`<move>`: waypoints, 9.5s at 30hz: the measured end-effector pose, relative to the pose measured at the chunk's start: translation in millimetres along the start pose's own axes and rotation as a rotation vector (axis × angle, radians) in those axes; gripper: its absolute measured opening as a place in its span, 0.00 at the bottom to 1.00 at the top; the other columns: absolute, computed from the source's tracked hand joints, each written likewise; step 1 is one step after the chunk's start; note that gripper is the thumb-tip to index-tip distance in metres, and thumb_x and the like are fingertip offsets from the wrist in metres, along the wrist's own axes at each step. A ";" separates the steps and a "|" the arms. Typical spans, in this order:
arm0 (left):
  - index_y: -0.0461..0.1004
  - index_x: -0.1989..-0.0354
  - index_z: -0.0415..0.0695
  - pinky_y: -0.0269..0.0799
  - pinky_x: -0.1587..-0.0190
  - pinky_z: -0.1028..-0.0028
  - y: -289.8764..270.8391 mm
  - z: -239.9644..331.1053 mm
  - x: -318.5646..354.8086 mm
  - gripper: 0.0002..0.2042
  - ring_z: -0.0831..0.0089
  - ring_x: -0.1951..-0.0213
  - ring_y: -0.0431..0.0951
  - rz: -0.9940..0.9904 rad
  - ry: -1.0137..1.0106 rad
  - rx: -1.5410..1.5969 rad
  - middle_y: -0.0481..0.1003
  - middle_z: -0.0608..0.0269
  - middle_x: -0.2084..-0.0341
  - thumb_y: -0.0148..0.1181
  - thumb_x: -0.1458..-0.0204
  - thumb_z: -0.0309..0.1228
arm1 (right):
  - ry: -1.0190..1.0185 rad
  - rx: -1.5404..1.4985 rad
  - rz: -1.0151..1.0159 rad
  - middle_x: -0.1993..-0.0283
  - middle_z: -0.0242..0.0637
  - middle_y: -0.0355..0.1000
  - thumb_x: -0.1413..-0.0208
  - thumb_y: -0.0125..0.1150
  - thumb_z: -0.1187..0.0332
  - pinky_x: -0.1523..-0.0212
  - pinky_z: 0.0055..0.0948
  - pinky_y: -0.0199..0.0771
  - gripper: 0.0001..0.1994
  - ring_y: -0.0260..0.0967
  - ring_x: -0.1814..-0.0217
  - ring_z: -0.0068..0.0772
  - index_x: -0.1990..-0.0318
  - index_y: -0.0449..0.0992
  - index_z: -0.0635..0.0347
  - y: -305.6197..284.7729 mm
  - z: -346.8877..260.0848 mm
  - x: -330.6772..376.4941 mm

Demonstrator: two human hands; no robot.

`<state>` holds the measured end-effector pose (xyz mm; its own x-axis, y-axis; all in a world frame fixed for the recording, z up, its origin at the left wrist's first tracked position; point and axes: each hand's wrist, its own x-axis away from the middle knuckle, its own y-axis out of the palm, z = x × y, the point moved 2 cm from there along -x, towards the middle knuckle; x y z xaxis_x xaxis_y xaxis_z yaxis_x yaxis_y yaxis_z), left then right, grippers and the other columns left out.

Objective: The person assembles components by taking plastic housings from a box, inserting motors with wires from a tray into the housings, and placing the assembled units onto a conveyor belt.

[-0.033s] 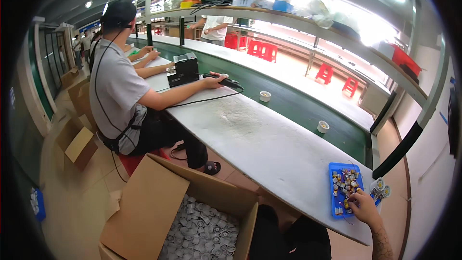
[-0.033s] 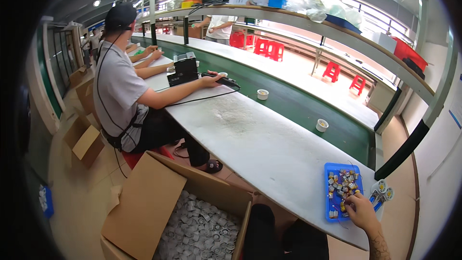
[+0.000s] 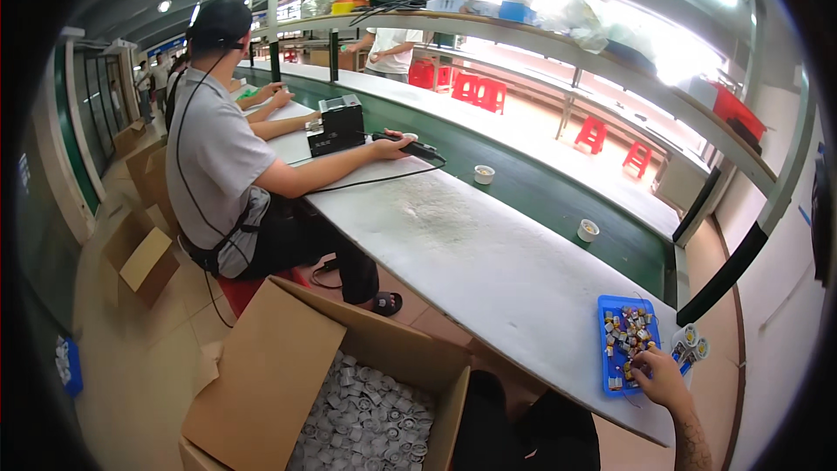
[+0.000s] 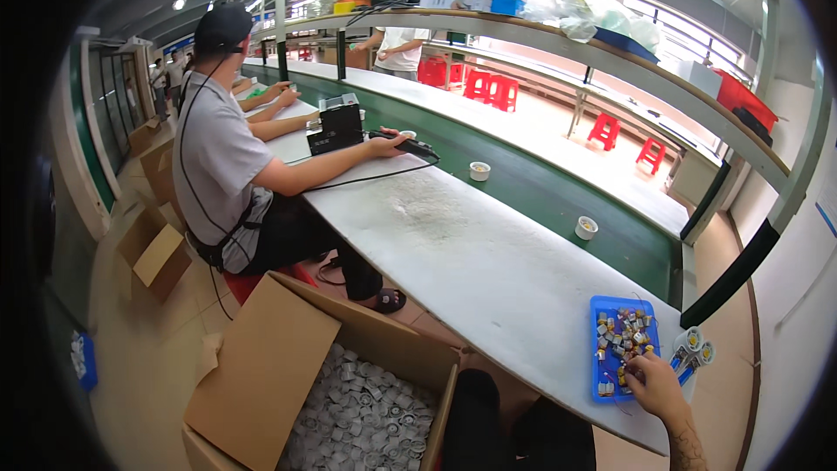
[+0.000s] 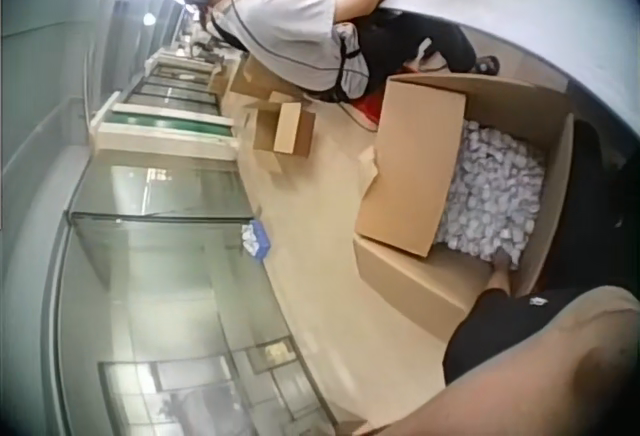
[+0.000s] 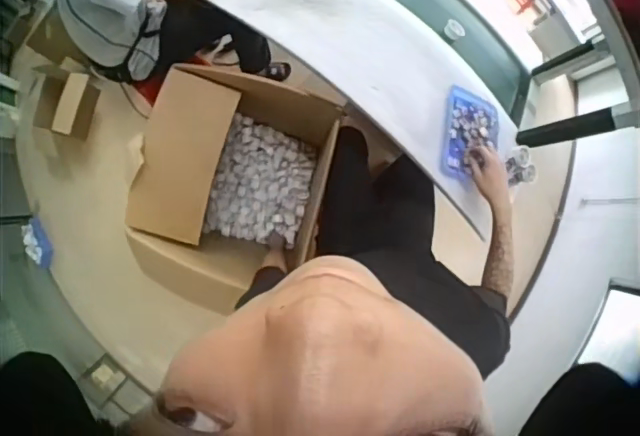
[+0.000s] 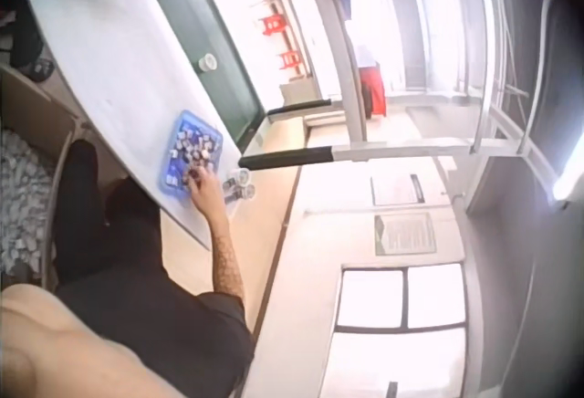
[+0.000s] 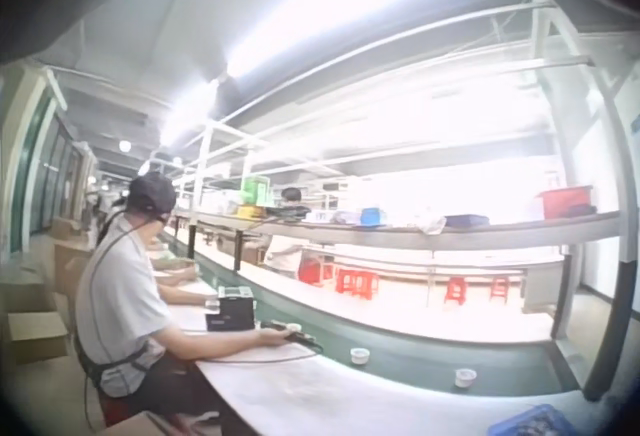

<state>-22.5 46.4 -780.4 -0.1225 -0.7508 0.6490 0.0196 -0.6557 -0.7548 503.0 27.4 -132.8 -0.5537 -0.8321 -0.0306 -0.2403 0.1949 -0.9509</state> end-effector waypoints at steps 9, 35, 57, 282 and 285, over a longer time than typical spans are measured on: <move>0.70 0.40 0.40 0.70 0.42 0.52 -19.8 20.7 25.4 0.25 0.46 0.42 0.72 -0.098 -0.299 0.386 0.72 0.46 0.41 0.44 0.36 0.46 | -0.027 -0.018 0.006 0.62 0.47 0.73 0.52 0.70 0.71 0.56 0.41 0.74 0.12 0.73 0.56 0.52 0.64 0.74 0.65 2.0 -5.4 2.5; 0.67 0.41 0.45 0.80 0.58 0.61 -434.5 158.8 190.7 0.20 0.64 0.52 0.76 0.698 0.288 1.932 0.71 0.58 0.50 0.46 0.39 0.38 | -0.360 -0.625 0.229 0.69 0.37 0.68 0.42 0.57 0.78 0.71 0.23 0.64 0.01 0.66 0.68 0.26 0.65 0.73 0.66 -83.6 -19.9 -65.2; 0.60 0.34 0.36 0.65 0.32 0.51 -560.8 381.7 260.2 0.26 0.54 0.40 0.72 -0.209 0.955 2.267 0.72 0.50 0.46 0.50 0.39 0.35 | -0.884 -0.817 0.022 0.69 0.37 0.71 0.51 0.69 0.80 0.76 0.29 0.70 0.07 0.71 0.75 0.33 0.64 0.79 0.64 -58.9 -82.3 -66.2; 0.64 0.39 0.38 0.69 0.42 0.71 -456.8 317.8 238.6 0.23 0.70 0.47 0.73 0.363 0.466 1.560 0.72 0.54 0.48 0.60 0.43 0.24 | -0.360 -0.407 0.017 0.52 0.44 0.75 0.44 0.62 0.74 0.41 0.38 0.72 0.13 0.73 0.47 0.46 0.51 0.77 0.67 -21.4 24.6 -100.0; 0.64 0.39 0.37 0.69 0.41 0.70 -458.7 316.0 236.8 0.23 0.69 0.48 0.74 0.378 0.446 1.570 0.72 0.53 0.48 0.59 0.43 0.23 | -0.550 -0.251 -0.067 0.55 0.41 0.73 0.49 0.67 0.71 0.44 0.39 0.72 0.11 0.68 0.47 0.42 0.58 0.80 0.66 -16.1 20.7 -90.2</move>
<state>253.1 144.1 -250.5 -0.1275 -0.9752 0.1810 0.9839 -0.1012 0.1475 573.3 88.6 -121.1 -0.0535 -0.9800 -0.1918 -0.4781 0.1937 -0.8567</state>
